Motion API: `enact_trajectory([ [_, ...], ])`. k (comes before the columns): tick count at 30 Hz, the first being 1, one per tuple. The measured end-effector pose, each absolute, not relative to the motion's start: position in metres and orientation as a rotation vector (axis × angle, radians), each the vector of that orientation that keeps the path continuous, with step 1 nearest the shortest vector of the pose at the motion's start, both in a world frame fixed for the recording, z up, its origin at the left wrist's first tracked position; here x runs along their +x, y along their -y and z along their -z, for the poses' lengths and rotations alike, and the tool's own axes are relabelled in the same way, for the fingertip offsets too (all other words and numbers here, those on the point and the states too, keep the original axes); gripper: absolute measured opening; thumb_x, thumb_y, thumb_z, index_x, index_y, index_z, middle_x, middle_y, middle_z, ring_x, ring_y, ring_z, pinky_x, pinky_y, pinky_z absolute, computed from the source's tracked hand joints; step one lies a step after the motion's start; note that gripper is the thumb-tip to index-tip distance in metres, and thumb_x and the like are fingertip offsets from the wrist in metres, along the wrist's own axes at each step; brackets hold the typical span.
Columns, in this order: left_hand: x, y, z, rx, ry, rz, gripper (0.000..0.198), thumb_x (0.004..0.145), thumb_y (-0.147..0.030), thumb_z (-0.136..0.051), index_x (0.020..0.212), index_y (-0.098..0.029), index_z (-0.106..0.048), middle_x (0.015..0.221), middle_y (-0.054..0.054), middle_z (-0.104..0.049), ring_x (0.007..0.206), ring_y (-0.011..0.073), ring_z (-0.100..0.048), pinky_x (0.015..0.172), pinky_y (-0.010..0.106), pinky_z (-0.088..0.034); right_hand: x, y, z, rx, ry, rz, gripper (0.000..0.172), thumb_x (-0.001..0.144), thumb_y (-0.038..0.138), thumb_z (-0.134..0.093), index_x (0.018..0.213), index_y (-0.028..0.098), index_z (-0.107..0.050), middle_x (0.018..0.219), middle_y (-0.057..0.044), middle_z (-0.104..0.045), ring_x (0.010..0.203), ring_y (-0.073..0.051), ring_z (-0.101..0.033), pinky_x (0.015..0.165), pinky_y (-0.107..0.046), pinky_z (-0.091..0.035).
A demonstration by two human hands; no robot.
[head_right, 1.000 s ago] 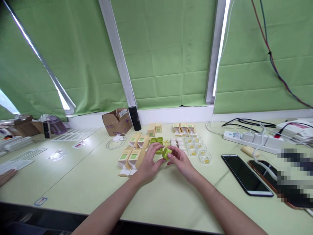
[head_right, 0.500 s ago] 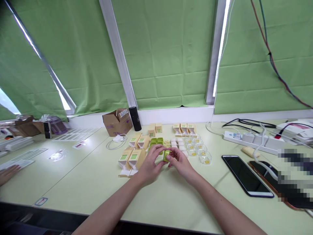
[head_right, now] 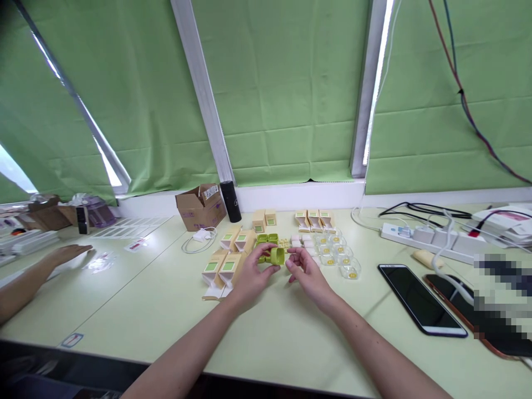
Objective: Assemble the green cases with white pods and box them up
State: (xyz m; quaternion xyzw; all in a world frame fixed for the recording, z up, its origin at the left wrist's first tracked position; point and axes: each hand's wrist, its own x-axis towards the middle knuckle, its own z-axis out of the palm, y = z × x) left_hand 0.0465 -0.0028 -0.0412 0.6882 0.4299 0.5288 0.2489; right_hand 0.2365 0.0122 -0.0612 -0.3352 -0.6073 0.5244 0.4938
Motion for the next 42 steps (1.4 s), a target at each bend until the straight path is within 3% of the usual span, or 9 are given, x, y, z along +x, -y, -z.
enact_trajectory([
  [6,0.039,-0.017,0.044,1.458,-0.968,-1.594,0.052,0.071,-0.017,-0.085,0.119,-0.019,-0.066,0.122,0.011,-0.071,0.113,0.0244,-0.068,0.101,0.041,-0.055,0.242,-0.008,0.064,-1.09,1.852,-0.35,0.027,0.097,0.03,-0.058,0.122,0.022,-0.057,0.112,-0.011,-0.063,0.103,-0.029,-0.059,0.089,-0.045,-0.047],
  [16,0.034,-0.021,0.043,1.248,-0.845,-1.623,0.061,0.062,-0.016,-0.09,0.116,-0.017,-0.063,0.116,0.01,-0.073,0.103,0.0207,-0.071,0.093,0.035,-0.057,0.237,-0.012,0.064,-1.1,2.129,0.302,0.019,0.1,0.015,-0.057,0.106,0.022,-0.074,0.109,-0.01,-0.072,0.104,-0.028,-0.054,0.089,-0.041,-0.033],
  [22,0.034,-0.02,0.042,1.238,-0.839,-1.608,0.06,0.061,-0.016,-0.09,0.114,-0.018,-0.062,0.111,0.008,-0.074,0.096,0.0195,-0.072,0.087,0.034,-0.058,0.218,-0.032,0.064,-1.153,2.266,0.459,0.017,0.096,0.014,-0.061,0.094,0.021,-0.076,0.099,-0.011,-0.071,0.1,-0.029,-0.051,0.089,-0.042,-0.03],
  [34,0.033,-0.021,0.042,1.256,-0.881,-1.617,0.065,0.06,-0.02,-0.095,0.116,-0.018,-0.062,0.116,0.011,-0.075,0.105,0.024,-0.072,0.094,0.039,-0.058,0.195,-0.051,0.066,-1.273,2.321,0.476,0.022,0.095,0.012,-0.058,0.087,0.019,-0.078,0.096,-0.015,-0.07,0.103,-0.031,-0.051,0.088,-0.044,-0.031],
  [42,0.03,-0.025,0.045,1.292,-0.921,-1.639,0.061,0.062,-0.022,-0.093,0.115,-0.019,-0.063,0.117,0.011,-0.075,0.107,0.0252,-0.072,0.092,0.038,-0.058,0.205,-0.044,0.068,-1.254,2.307,0.443,0.023,0.094,0.008,-0.056,0.094,0.019,-0.076,0.108,-0.014,-0.071,0.107,-0.029,-0.053,0.089,-0.042,-0.033],
])
